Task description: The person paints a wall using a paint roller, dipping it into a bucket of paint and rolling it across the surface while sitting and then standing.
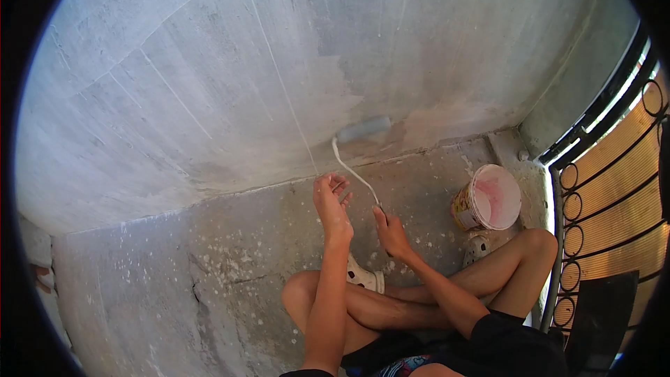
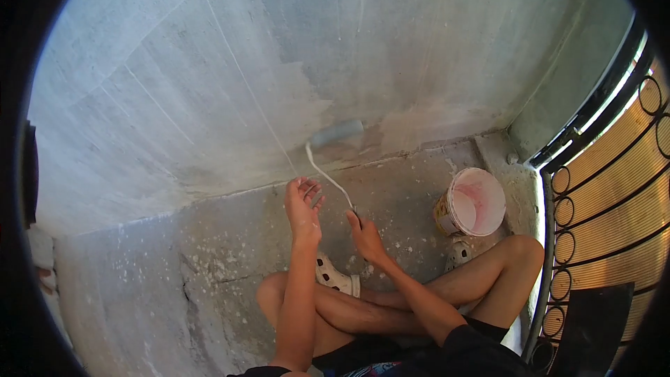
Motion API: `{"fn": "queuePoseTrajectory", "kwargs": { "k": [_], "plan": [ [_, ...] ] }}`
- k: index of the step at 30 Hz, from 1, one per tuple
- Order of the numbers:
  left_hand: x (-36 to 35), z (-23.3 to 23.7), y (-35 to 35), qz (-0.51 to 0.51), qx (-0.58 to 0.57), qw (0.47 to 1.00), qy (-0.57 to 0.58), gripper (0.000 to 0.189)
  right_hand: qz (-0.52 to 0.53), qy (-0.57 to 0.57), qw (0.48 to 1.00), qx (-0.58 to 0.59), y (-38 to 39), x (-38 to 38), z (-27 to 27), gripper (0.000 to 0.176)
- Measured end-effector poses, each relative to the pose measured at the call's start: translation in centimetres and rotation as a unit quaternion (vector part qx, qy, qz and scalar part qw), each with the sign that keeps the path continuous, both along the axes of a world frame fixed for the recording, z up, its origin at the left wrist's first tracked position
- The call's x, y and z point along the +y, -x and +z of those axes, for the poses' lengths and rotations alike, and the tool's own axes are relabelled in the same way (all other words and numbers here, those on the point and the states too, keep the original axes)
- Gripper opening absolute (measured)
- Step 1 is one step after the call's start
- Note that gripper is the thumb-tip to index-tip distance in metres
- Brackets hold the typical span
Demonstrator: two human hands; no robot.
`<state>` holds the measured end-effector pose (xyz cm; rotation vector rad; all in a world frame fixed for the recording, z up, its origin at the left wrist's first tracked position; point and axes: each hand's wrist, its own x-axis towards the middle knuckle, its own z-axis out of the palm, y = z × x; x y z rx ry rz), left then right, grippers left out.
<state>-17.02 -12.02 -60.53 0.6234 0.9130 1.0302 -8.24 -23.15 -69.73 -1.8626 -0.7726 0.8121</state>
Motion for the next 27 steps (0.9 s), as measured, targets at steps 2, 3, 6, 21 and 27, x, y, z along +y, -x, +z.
{"fn": "queuePoseTrajectory", "kwargs": {
  "k": [2,3,6,21,27],
  "plan": [
    [0.1,-0.1,-0.1,0.006,0.000,1.000,-0.001,0.022,0.004,-0.059,0.997,-0.044,-0.2,2.2,3.1,0.055],
    [0.0,-0.2,-0.2,0.011,-0.001,1.000,0.001,0.022,0.022,-0.078,0.996,-0.044,-0.5,3.2,4.7,0.053],
    [0.3,-0.5,-0.2,0.014,-0.006,1.000,-0.005,0.021,0.038,-0.110,0.993,-0.025,0.0,4.8,6.5,0.050],
    [0.5,-0.7,0.1,0.035,0.036,0.999,0.004,0.021,0.014,-0.092,0.996,-0.004,0.4,4.5,1.5,0.052],
    [0.9,-0.7,0.5,0.056,0.017,0.998,0.002,0.022,0.059,-0.143,0.986,0.065,0.4,7.6,4.6,0.047]
  ]
}}
